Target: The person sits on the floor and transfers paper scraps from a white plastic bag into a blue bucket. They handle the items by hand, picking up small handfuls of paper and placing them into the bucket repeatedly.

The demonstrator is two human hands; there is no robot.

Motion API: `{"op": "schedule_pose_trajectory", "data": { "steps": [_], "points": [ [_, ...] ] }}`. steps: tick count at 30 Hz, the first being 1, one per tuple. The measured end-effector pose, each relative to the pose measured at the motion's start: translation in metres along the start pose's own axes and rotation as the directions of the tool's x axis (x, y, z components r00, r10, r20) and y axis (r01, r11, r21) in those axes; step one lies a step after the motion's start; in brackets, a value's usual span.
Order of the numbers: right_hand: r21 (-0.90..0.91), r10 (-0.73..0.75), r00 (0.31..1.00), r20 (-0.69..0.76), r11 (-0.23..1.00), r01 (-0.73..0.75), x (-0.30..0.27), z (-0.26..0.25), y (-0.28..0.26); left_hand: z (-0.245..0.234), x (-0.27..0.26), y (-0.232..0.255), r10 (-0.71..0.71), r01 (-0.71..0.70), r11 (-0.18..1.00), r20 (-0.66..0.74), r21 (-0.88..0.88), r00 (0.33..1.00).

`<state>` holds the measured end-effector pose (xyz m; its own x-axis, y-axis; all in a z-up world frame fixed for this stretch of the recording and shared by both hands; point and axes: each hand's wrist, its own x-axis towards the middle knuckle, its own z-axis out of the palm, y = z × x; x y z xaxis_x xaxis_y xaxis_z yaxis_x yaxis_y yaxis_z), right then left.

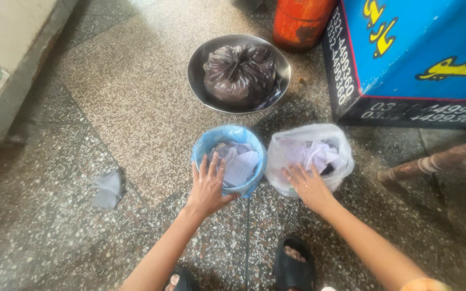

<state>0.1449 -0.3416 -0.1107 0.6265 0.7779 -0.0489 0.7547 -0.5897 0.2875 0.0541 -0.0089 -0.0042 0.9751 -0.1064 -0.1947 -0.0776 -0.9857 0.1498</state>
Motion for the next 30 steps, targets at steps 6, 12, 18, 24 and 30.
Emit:
{"op": "schedule_pose_trajectory", "data": {
  "steps": [6, 12, 18, 24, 30],
  "points": [
    [0.373, 0.322, 0.947, -0.004, 0.879, -0.297, 0.018, -0.021, -0.022, 0.001, 0.004, -0.005, 0.029, -0.029, 0.999, -0.006, 0.017, 1.0],
    [0.605, 0.476, 0.858, -0.191, 0.746, -0.279, 0.006, -0.016, -0.056, 0.001, 0.003, -0.008, 0.07, -0.069, 0.996, 0.03, -0.048, 0.997],
    [0.847, 0.828, 0.474, 0.301, -0.003, -0.532, 0.013, 0.013, -0.031, -0.004, 0.0, -0.009, 0.101, -0.104, 0.992, -0.039, -0.077, 0.994],
    [0.49, 0.712, 0.691, 0.127, 0.561, -0.667, 0.025, 0.034, 0.01, -0.006, -0.004, -0.008, 0.098, -0.101, 0.991, -0.028, -0.086, 0.995],
    [0.553, 0.702, 0.647, 0.298, 0.425, -0.717, 0.027, 0.026, 0.011, -0.006, 0.001, -0.007, 0.091, -0.091, 0.994, -0.004, -0.062, 0.996]
  ]
}}
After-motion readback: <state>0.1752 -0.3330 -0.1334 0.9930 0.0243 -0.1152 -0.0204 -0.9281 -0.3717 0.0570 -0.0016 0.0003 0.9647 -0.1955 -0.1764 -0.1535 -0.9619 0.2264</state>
